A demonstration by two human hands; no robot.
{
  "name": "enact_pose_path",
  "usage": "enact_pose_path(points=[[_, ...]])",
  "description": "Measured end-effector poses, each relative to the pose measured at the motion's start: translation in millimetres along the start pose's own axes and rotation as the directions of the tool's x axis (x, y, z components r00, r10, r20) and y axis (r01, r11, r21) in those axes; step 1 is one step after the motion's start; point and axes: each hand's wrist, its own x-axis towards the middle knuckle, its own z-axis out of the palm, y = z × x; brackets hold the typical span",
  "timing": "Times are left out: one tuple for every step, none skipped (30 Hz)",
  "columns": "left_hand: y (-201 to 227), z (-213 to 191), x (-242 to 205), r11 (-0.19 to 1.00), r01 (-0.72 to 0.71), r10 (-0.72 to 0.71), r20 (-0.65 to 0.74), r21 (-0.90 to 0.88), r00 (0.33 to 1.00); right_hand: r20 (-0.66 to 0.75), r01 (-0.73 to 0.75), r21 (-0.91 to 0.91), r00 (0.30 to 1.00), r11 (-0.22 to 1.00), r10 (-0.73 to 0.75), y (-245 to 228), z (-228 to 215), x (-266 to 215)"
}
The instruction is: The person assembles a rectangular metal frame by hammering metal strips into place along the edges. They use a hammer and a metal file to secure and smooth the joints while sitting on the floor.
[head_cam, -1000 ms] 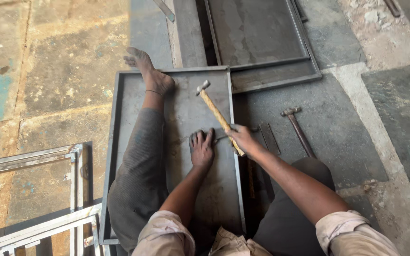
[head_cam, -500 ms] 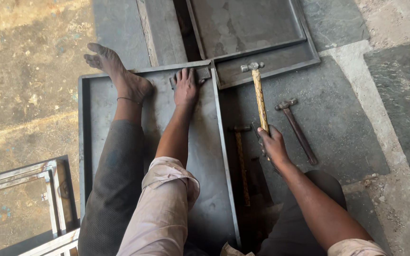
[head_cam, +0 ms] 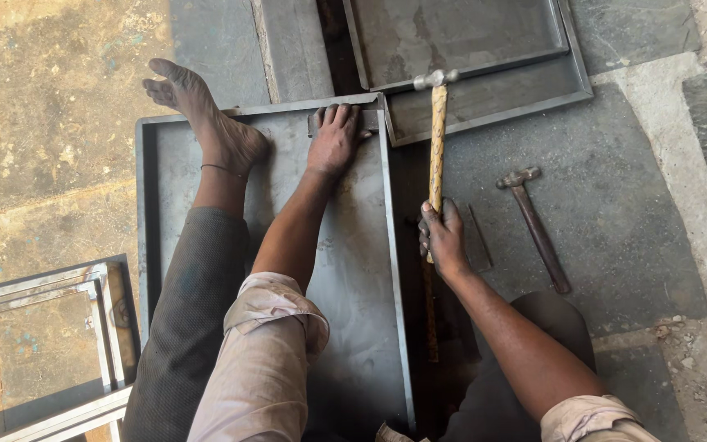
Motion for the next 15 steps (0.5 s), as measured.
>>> enact_pose_path(points=[[1, 1, 3, 1.000, -0.016, 0.016, -0.015, 0.000, 1.000, 0.010, -0.049, 0.057, 0.999, 0.997, 0.049, -2, 2, 0], [1, 1, 3, 1.000, -0.022, 0.022, -0.006, 0.011, 1.000, 0.023, -0.098, 0.114, 0.995, 0.989, 0.096, -4, 4, -1], [5, 3, 0, 0.999, -0.026, 0.026, 0.005, 0.019, 1.000, 0.038, -0.150, 0.169, 0.989, 0.974, 0.146, -5, 4, -5], [8, 3, -5, 0.999, -0.030, 0.030, 0.017, 0.026, 0.999, 0.054, -0.214, 0.124, 0.976, 0.969, 0.209, -6, 4, -10], [10, 2, -6, 0.999, -0.030, 0.029, 0.022, 0.029, 0.999, 0.067, -0.270, 0.083, 0.962, 0.959, 0.265, -9, 4, -10], [12, 1, -6, 0.999, -0.029, 0.028, 0.028, 0.032, 0.999, 0.078, -0.324, 0.042, 0.944, 0.945, 0.321, -12, 3, -11], [10, -1, 1, 0.999, -0.032, 0.031, 0.026, 0.040, 0.999, 0.051, -0.256, 0.086, 0.966, 0.963, 0.252, -18, 1, -5], [7, -4, 7, 0.997, -0.051, 0.050, 0.013, 0.053, 0.999, 0.020, -0.184, 0.128, 0.983, 0.975, 0.183, -23, -1, 1], [3, -5, 12, 0.996, -0.058, 0.058, 0.001, 0.065, 0.998, -0.007, -0.118, 0.160, 0.993, 0.980, 0.121, -27, -3, 6], [-1, -5, 16, 0.995, -0.065, 0.066, -0.011, 0.077, 0.998, -0.040, -0.012, 0.227, 0.999, 0.974, 0.022, -30, -4, 14], [-1, 0, 10, 0.996, -0.071, 0.072, -0.021, 0.058, 0.997, -0.082, 0.076, 0.287, 0.995, 0.955, -0.054, -26, -5, 12], [-3, 5, 6, 0.996, -0.077, 0.078, -0.031, 0.039, 0.996, -0.129, 0.165, 0.341, 0.983, 0.925, -0.128, -21, -6, 9], [-2, 9, -7, 0.997, -0.078, 0.078, -0.038, 0.020, 0.996, -0.078, 0.053, 0.310, 0.997, 0.949, -0.030, -14, -3, 0], [1, 12, -21, 0.998, -0.060, 0.060, -0.020, 0.012, 0.998, -0.030, -0.059, 0.273, 0.997, 0.960, 0.070, -7, 0, -11], [-1, 11, -17, 0.998, -0.064, 0.065, -0.024, 0.015, 0.998, 0.010, -0.139, 0.241, 0.990, 0.961, 0.140, -8, 5, -10]])
